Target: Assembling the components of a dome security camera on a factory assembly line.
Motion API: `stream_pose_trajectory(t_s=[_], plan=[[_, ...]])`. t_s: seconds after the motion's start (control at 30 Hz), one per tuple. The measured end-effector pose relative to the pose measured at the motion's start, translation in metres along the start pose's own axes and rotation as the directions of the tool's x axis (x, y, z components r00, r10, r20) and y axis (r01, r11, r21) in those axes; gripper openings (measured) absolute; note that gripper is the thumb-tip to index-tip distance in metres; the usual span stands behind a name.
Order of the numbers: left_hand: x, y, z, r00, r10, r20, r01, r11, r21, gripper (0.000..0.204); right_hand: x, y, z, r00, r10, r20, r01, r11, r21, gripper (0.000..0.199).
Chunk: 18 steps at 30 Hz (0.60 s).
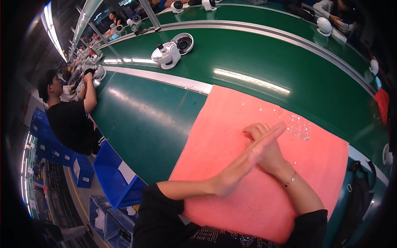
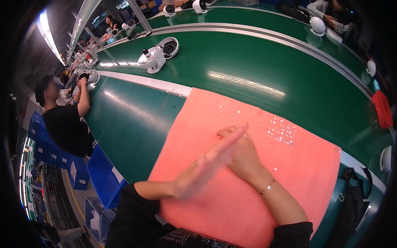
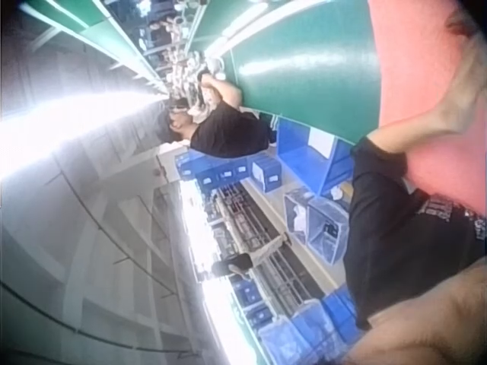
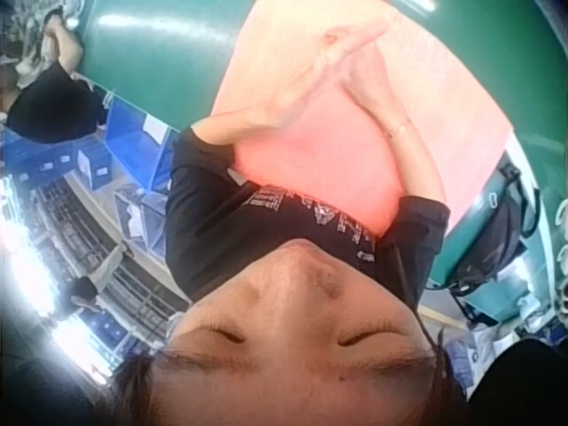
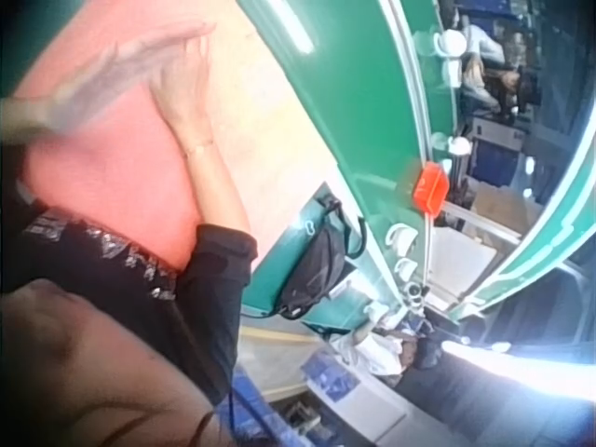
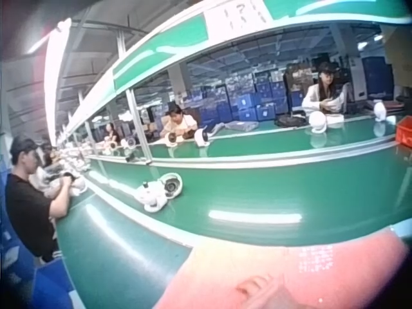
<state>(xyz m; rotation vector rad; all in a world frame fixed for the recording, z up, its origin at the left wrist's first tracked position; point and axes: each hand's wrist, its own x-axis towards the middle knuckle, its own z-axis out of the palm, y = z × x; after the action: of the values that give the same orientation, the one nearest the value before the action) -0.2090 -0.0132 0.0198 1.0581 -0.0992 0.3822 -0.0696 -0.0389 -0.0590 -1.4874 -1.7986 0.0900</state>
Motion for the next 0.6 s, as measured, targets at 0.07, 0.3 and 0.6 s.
stream_pose_trajectory(t_s=[0.07, 0.3, 0.6], plan=[[0.008, -0.009, -0.025, 0.959, 0.280, 0.046, -0.112, 0.223, 0.968, 0.054, 0.001, -0.003, -0.006, 0.994, 0.094, 0.053, -0.100, 0.987, 0.124, 0.035], [0.019, -0.041, -0.068, 0.961, 0.257, 0.099, -0.105, 0.008, 0.994, 0.029, -0.006, -0.018, 0.005, 0.995, 0.102, 0.016, -0.104, 0.990, 0.093, 0.024], [0.010, -0.042, -0.068, 0.919, 0.349, 0.184, -0.263, 0.195, 0.945, 0.031, -0.016, -0.025, 0.006, 0.998, 0.049, 0.033, -0.059, 0.848, 0.527, 0.011]])
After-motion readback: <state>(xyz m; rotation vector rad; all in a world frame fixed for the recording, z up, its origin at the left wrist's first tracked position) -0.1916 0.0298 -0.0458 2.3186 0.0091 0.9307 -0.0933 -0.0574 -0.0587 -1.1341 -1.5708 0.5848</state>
